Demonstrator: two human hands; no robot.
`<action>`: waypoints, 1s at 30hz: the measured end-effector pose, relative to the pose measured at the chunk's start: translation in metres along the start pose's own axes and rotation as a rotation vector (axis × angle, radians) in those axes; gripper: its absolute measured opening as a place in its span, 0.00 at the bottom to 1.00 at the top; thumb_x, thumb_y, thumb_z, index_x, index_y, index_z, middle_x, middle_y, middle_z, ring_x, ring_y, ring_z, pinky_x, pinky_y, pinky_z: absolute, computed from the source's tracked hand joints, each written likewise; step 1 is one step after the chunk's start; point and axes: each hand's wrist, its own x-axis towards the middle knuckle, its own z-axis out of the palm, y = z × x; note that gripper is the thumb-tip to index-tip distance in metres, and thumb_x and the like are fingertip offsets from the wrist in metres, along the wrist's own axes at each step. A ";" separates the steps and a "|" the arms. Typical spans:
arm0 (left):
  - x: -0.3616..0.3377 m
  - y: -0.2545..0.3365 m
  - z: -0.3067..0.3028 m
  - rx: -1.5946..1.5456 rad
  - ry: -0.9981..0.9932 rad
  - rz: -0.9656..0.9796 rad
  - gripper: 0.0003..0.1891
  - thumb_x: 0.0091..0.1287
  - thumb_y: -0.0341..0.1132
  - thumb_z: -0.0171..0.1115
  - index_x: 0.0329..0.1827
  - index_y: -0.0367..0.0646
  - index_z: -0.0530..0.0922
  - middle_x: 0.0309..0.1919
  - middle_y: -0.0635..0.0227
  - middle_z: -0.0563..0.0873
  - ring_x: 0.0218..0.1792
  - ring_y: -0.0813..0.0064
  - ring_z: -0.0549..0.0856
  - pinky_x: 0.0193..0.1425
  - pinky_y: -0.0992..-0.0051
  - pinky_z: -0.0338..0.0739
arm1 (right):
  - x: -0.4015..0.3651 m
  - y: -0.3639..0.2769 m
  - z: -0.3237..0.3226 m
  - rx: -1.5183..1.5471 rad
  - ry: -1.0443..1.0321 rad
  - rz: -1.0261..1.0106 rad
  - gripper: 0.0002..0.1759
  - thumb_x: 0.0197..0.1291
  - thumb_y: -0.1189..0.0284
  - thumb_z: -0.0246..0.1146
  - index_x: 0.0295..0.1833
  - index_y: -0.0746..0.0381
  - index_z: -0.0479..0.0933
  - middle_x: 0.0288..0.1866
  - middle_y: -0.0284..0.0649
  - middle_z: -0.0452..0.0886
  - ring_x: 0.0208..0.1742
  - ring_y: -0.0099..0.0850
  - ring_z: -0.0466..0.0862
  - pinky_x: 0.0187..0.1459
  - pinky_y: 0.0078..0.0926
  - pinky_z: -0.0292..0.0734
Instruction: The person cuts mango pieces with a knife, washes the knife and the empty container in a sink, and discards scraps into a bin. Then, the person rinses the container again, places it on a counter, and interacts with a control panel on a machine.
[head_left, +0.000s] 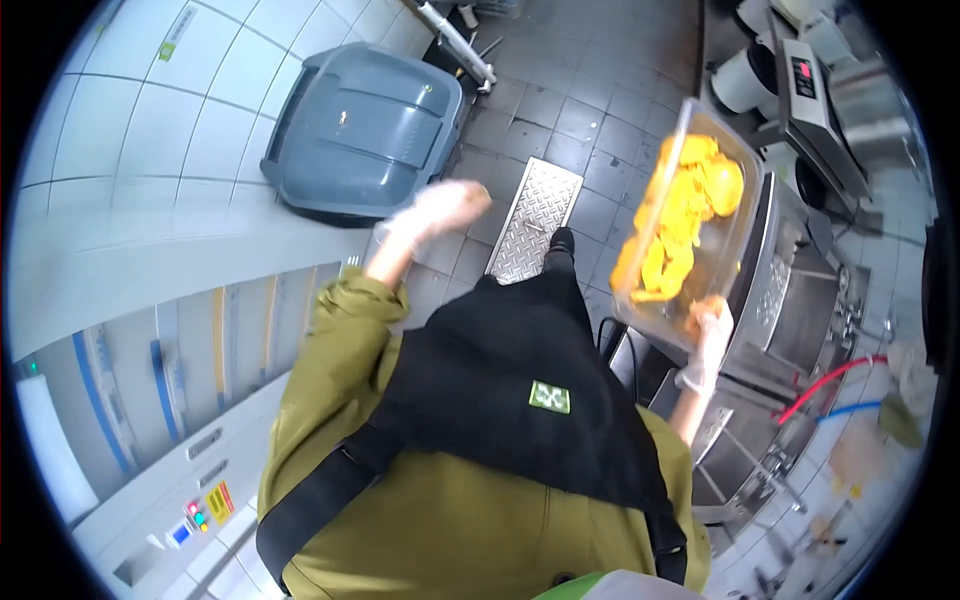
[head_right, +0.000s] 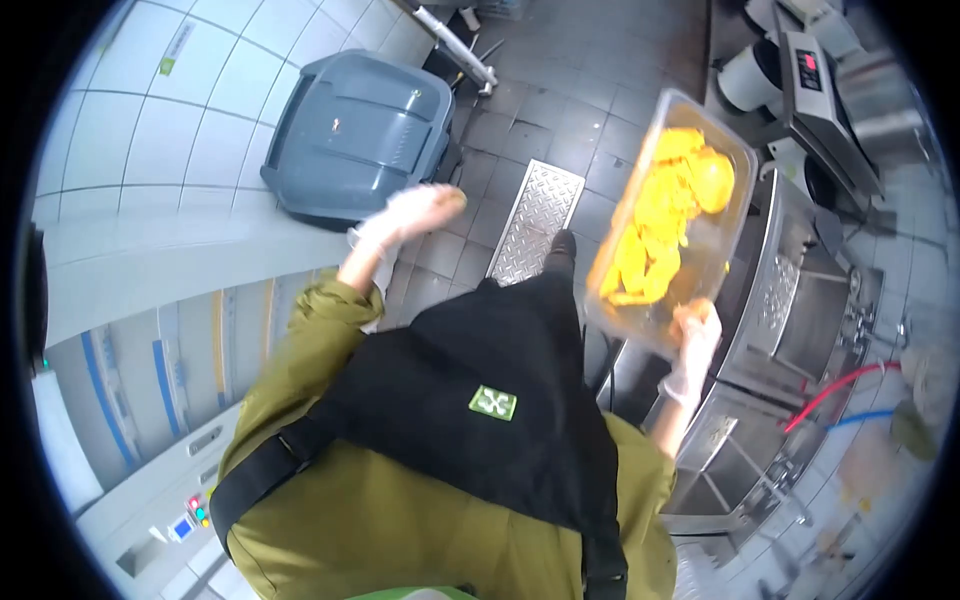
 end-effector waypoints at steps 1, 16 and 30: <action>-0.023 0.013 -0.012 0.031 -0.012 -0.047 0.19 0.63 0.47 0.43 0.45 0.46 0.77 0.42 0.56 0.82 0.46 0.56 0.80 0.50 0.63 0.73 | 0.011 0.005 -0.006 -0.005 -0.088 -0.058 0.07 0.46 0.71 0.60 0.24 0.58 0.68 0.17 0.27 0.67 0.17 0.16 0.66 0.19 0.15 0.60; 0.044 0.089 -0.008 0.172 0.240 -0.091 0.18 0.63 0.47 0.45 0.40 0.43 0.78 0.35 0.55 0.82 0.40 0.55 0.81 0.44 0.60 0.75 | 0.104 0.018 0.001 -0.075 -0.467 -0.113 0.06 0.45 0.76 0.57 0.22 0.59 0.65 0.17 0.27 0.66 0.18 0.17 0.66 0.20 0.15 0.61; 0.071 0.037 0.143 -0.172 0.975 0.399 0.07 0.52 0.26 0.59 0.35 0.41 0.79 0.20 0.67 0.78 0.23 0.68 0.80 0.30 0.72 0.74 | 0.147 0.065 0.045 -0.209 -0.418 0.048 0.04 0.43 0.76 0.57 0.25 0.60 0.67 0.19 0.28 0.68 0.18 0.16 0.67 0.20 0.12 0.61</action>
